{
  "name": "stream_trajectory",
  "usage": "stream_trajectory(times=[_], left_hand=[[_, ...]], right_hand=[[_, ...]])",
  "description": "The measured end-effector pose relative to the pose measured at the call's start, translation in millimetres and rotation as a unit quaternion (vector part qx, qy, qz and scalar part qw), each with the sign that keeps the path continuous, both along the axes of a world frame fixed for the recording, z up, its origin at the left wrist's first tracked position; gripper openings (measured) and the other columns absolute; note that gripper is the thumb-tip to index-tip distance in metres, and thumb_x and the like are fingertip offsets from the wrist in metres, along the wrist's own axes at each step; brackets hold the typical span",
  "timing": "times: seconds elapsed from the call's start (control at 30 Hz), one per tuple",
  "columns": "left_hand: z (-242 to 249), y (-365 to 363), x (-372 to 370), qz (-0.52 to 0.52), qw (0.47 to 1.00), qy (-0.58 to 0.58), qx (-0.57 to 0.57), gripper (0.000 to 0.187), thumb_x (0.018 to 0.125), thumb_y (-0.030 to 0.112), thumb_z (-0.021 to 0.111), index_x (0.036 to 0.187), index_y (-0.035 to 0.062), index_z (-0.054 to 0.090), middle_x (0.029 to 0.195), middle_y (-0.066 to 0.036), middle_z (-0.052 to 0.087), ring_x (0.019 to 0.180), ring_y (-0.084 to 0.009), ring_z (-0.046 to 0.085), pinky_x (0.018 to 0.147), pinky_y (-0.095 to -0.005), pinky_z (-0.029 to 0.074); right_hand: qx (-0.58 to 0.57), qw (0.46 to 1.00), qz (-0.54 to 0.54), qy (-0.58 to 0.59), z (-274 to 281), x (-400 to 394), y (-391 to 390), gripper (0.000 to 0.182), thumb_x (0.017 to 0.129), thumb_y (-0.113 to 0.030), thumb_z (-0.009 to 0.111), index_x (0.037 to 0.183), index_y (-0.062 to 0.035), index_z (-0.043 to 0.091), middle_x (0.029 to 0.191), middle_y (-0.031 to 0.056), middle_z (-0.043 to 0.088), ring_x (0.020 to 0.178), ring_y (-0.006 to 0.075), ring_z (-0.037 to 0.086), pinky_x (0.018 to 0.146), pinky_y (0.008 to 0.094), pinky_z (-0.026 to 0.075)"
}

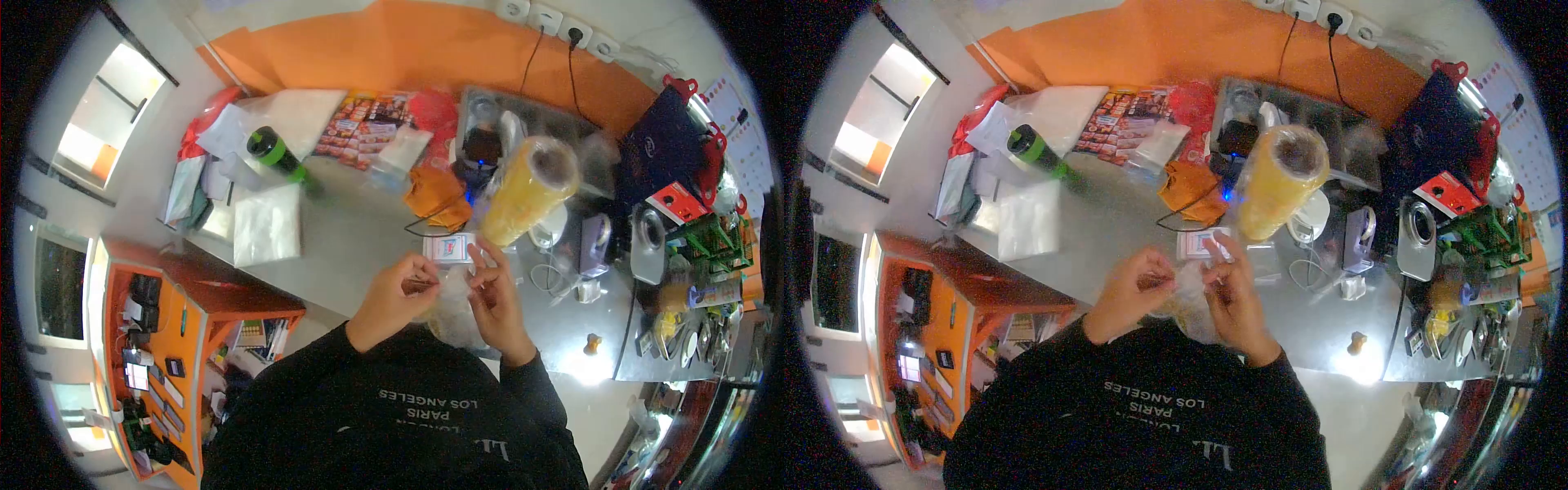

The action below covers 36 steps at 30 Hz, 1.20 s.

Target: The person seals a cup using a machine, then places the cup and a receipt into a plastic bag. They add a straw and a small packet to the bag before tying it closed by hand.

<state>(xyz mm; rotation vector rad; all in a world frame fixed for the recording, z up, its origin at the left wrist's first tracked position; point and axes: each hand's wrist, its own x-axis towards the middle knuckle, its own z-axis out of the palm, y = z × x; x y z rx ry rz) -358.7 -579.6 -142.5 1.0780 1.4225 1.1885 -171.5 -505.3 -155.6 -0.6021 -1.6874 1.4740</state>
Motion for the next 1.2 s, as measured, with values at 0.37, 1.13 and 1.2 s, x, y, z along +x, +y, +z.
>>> stream_trajectory(times=[0.37, 1.13, 1.2], left_hand=[[0, 1, 0, -0.001, 0.999, -0.023, -0.023, 0.016, 0.088, 0.004, 0.068, 0.098, 0.0018, 0.055, 0.096, -0.003, 0.064, 0.087, -0.0094, 0.063, 0.079, -0.0233, 0.051], [6, -18, -21, -0.069, 0.945, 0.316, 0.052, 0.018, 0.093, 0.018, 0.062, 0.102, 0.0025, 0.062, 0.095, -0.013, 0.066, 0.084, -0.0257, 0.067, 0.074, -0.034, 0.054], [5, -17, -24, -0.091, 0.973, 0.21, -0.002, 0.016, 0.095, 0.017, 0.06, 0.103, 0.0027, 0.061, 0.093, -0.01, 0.065, 0.084, -0.022, 0.067, 0.075, -0.033, 0.054]], right_hand=[[0.135, 0.983, -0.029, -0.121, -1, 24, 7, 0.02, 0.077, 0.014, 0.067, 0.091, -0.0003, 0.064, 0.127, 0.0144, 0.056, 0.117, 0.027, 0.06, 0.08, 0.0292, 0.06], [-0.103, 0.994, 0.045, -0.006, 9, -5, 7, 0.009, 0.091, 0.0, 0.062, 0.091, -0.0037, 0.054, 0.1, 0.0107, 0.064, 0.089, 0.0137, 0.062, 0.079, 0.0272, 0.05], [-0.137, 0.99, 0.037, -0.002, 6, -6, 7, 0.007, 0.092, -0.002, 0.063, 0.092, -0.0032, 0.055, 0.098, 0.0099, 0.065, 0.088, 0.0132, 0.062, 0.078, 0.0275, 0.051]])
